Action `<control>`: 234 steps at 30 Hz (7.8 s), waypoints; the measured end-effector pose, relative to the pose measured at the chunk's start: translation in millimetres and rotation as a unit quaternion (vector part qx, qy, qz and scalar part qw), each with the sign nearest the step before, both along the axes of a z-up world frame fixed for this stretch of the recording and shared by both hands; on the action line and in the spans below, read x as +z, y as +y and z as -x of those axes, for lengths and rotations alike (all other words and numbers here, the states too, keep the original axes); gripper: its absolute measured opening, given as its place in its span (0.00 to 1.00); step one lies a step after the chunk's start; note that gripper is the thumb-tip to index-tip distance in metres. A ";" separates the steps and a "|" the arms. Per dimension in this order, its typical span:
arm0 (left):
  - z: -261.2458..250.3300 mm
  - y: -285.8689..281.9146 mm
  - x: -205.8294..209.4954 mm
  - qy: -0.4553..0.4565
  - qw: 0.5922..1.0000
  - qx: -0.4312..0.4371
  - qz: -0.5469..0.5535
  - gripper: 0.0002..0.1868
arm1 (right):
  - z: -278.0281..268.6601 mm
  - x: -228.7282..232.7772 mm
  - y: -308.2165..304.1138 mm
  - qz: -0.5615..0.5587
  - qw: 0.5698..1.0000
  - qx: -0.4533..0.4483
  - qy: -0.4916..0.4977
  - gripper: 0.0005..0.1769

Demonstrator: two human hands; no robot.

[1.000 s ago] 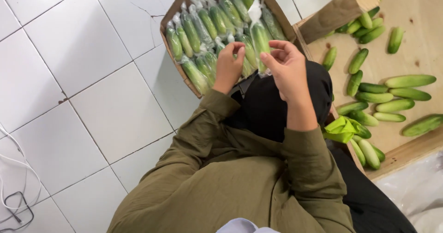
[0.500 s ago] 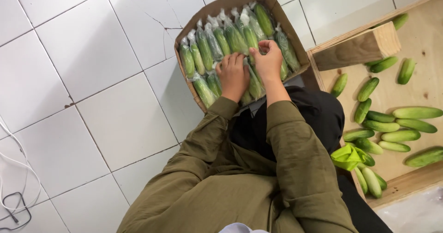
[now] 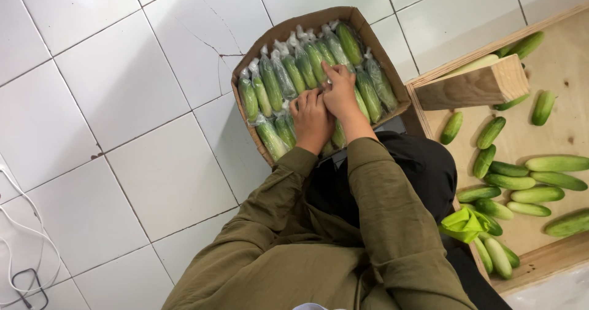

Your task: Packing cucumbers into individual plastic bags and arranging them in a cardboard box

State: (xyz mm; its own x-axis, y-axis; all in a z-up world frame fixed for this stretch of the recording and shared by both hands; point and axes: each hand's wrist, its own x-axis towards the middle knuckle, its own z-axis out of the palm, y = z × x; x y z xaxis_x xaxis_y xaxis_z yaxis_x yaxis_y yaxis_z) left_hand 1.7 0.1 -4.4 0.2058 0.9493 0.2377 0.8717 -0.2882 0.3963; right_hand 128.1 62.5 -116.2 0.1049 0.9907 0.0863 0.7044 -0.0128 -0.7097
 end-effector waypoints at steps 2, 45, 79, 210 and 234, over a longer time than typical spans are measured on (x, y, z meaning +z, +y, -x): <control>1.5 -1.6 -0.7 -0.003 1.000 -0.005 -0.004 0.10 | 5.6 21.3 -4.5 0.010 1.000 -0.012 -0.021 0.34; -403.7 -82.1 -116.3 0.203 0.903 -0.357 0.122 0.13 | -182.7 116.9 -422.0 0.217 0.860 -0.454 0.079 0.30; -320.8 -239.3 105.7 -0.359 0.641 -0.421 0.532 0.24 | -172.1 234.9 -434.9 -0.378 0.756 -0.534 0.003 0.15; -326.7 -261.5 81.2 -0.523 0.558 -0.360 0.534 0.16 | -206.0 226.6 -402.2 -0.301 0.791 -0.526 -0.083 0.17; -333.7 -254.3 63.0 -0.510 0.593 -0.286 0.554 0.15 | -181.9 197.0 -402.9 -0.242 0.817 -0.521 -0.049 0.29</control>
